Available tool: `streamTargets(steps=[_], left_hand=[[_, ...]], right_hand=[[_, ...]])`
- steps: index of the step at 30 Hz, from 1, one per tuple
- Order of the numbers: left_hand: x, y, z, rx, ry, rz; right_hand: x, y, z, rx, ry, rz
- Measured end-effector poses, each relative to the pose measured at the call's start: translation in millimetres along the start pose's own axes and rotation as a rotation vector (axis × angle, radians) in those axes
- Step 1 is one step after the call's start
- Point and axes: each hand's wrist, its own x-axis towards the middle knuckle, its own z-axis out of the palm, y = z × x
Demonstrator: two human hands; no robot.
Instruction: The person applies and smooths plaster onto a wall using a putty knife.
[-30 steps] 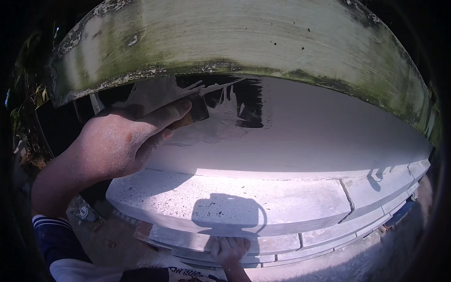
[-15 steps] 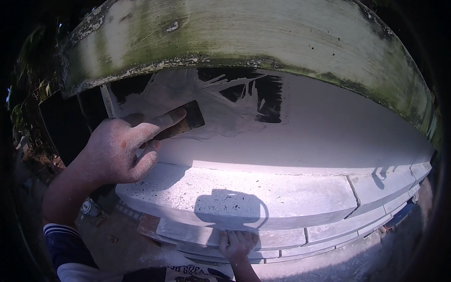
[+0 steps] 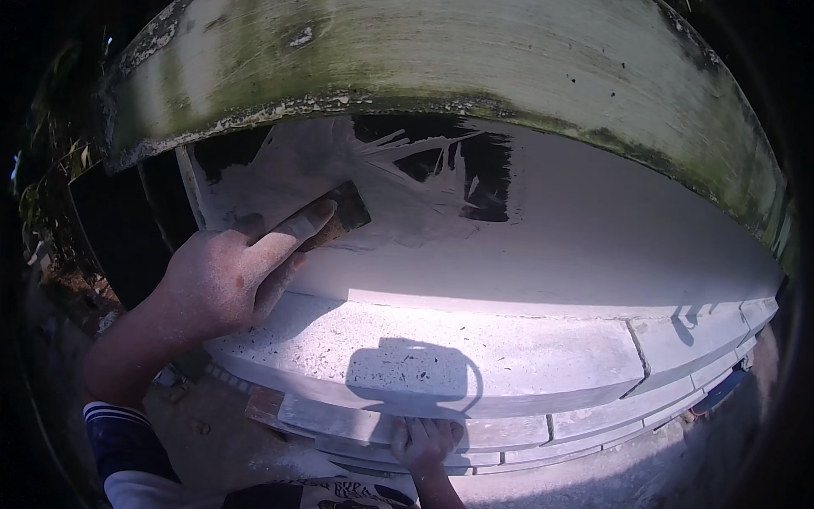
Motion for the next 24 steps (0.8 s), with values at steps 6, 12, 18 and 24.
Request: streamTargets(steps=[6, 12, 18, 24], left_hand=[[5.9, 1.2, -4.6, 0.092, 0.07, 0.037], [15.8, 4.7, -18.8, -0.007, -0.205, -0.017], [25.2, 7.7, -26.4, -0.117, -0.235, -0.117], [27.0, 15.6, -33.9, -0.011, -0.134, 0.017]], right_hand=[[2.3, -4.8, -0.1, 0.003, -0.005, -0.025], [4.6, 1.3, -0.4, -0.002, -0.008, -0.047], [5.0, -0.9, 4.8, 0.024, -0.032, -0.046], [4.4, 0.0, -0.3, 0.003, -0.023, -0.029]])
